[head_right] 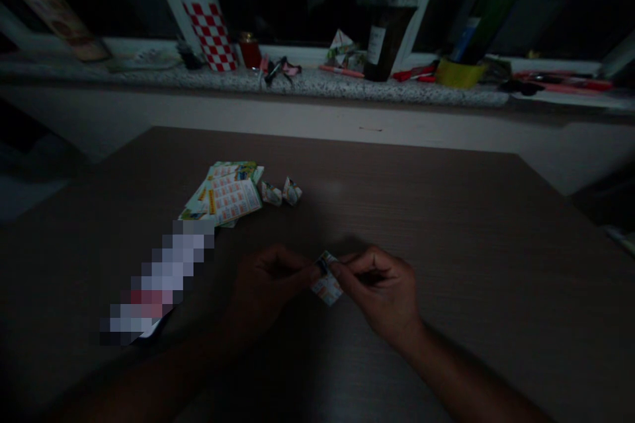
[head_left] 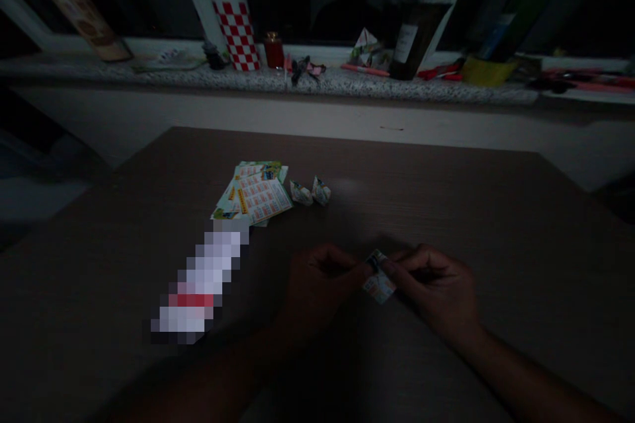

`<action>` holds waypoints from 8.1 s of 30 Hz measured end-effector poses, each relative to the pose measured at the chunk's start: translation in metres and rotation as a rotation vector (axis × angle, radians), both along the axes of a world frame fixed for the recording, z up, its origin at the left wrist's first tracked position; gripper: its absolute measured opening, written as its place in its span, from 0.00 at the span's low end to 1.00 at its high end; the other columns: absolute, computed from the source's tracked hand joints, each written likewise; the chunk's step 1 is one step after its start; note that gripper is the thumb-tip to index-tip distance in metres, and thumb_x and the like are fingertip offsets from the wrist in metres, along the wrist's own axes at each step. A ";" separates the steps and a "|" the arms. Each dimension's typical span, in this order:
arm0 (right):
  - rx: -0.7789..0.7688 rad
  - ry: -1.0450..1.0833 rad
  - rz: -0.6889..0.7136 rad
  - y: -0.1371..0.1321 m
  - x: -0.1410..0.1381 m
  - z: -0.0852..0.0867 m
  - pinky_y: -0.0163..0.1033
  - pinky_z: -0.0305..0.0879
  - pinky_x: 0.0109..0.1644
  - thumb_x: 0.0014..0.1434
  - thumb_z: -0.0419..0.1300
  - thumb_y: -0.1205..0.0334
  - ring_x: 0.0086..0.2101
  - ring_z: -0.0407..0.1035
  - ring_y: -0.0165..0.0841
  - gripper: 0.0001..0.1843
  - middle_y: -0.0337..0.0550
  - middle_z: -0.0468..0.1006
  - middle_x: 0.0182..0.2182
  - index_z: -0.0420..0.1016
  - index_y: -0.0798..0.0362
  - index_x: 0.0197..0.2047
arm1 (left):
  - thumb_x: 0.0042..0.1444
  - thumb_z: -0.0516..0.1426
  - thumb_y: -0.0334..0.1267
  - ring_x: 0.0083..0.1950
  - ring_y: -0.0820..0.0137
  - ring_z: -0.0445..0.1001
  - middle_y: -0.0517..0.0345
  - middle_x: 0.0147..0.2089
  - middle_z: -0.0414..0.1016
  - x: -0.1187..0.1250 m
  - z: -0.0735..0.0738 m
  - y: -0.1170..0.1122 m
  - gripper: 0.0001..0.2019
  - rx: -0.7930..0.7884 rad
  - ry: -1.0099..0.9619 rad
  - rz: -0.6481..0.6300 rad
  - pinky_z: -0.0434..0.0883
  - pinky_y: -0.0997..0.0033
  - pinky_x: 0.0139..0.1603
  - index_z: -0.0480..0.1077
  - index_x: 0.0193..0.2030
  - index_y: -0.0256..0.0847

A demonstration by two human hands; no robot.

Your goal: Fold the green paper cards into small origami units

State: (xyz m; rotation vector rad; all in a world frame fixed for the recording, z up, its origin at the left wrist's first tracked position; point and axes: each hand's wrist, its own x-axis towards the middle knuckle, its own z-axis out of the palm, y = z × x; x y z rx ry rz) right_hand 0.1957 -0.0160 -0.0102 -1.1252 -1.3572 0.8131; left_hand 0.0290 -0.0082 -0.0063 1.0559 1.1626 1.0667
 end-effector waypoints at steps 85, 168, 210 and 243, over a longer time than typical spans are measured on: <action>-0.274 -0.028 0.493 0.002 0.017 -0.008 0.31 0.65 0.25 0.59 0.59 0.52 0.21 0.68 0.28 0.17 0.41 0.76 0.20 0.76 0.56 0.26 | 0.58 0.57 0.40 0.31 0.74 0.67 0.60 0.28 0.71 -0.009 -0.005 0.003 0.11 0.227 0.075 -0.310 0.63 0.76 0.32 0.73 0.30 0.36; 0.083 -0.042 0.255 0.003 0.013 -0.002 0.32 0.73 0.39 0.54 0.63 0.72 0.35 0.77 0.31 0.10 0.40 0.83 0.34 0.82 0.48 0.35 | 0.54 0.61 0.32 0.40 0.69 0.78 0.55 0.41 0.81 -0.012 -0.005 0.004 0.05 0.438 0.101 -0.201 0.73 0.75 0.41 0.79 0.37 0.40; -0.141 -0.137 0.281 0.001 0.007 -0.007 0.31 0.67 0.26 0.53 0.65 0.62 0.24 0.72 0.29 0.04 0.38 0.78 0.23 0.75 0.53 0.33 | 0.57 0.57 0.43 0.28 0.75 0.65 0.62 0.26 0.69 -0.006 -0.007 0.008 0.11 0.051 0.027 -0.220 0.62 0.77 0.30 0.73 0.32 0.36; -0.051 -0.330 0.498 -0.004 0.013 -0.010 0.32 0.51 0.20 0.67 0.46 0.56 0.15 0.53 0.25 0.26 0.33 0.57 0.14 0.59 0.52 0.17 | 0.52 0.60 0.45 0.25 0.75 0.66 0.59 0.24 0.70 -0.007 -0.010 0.009 0.13 -0.012 -0.135 -0.417 0.63 0.76 0.29 0.74 0.28 0.35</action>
